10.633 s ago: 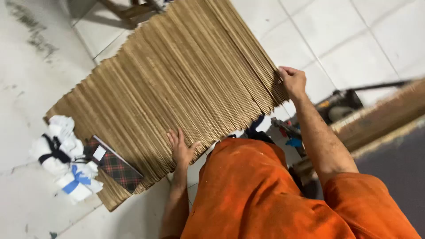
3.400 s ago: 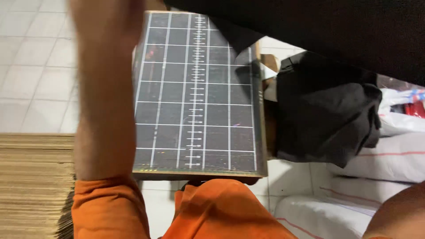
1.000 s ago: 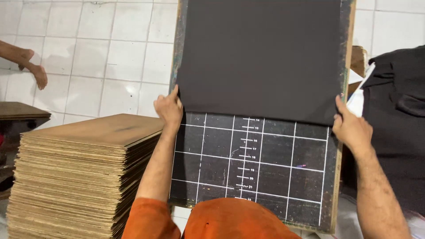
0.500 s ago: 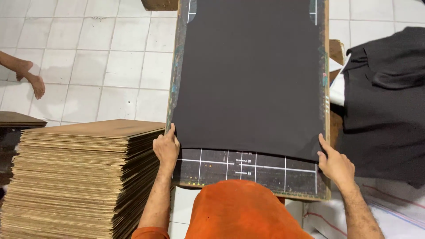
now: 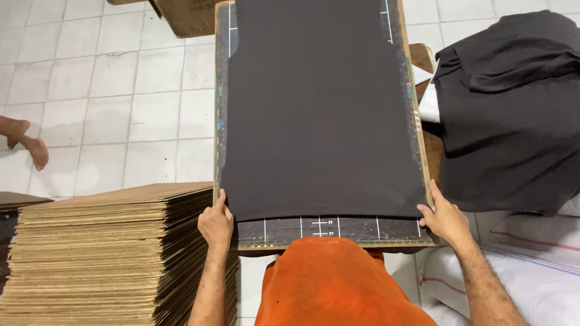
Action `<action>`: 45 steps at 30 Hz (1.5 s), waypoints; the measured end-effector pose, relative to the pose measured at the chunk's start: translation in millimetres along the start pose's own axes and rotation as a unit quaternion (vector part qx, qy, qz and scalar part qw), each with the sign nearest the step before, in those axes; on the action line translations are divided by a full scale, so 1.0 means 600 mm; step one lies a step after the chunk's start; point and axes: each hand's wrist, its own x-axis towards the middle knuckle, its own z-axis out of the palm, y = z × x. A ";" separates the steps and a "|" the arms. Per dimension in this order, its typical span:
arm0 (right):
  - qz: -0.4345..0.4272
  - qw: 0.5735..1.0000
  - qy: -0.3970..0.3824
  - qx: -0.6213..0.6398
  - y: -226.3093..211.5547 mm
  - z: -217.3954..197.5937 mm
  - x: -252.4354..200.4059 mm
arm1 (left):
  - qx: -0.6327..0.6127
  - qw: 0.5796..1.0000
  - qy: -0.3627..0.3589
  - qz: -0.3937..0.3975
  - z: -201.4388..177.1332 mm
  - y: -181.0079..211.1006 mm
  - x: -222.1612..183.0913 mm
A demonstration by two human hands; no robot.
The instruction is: Align and smooth black fabric panels onto grid template boards and stack them
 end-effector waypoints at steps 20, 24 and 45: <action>0.047 0.992 -0.101 0.060 0.090 0.043 -0.002 | 0.001 0.999 0.032 0.039 -0.013 -0.035 -0.110; 0.046 0.992 -0.115 0.040 0.091 0.042 -0.013 | -0.003 0.998 0.039 0.052 -0.019 -0.039 -0.124; 0.074 0.980 -0.164 0.090 0.182 0.118 -0.011 | -0.004 0.998 0.056 -0.037 -0.038 -0.050 -0.213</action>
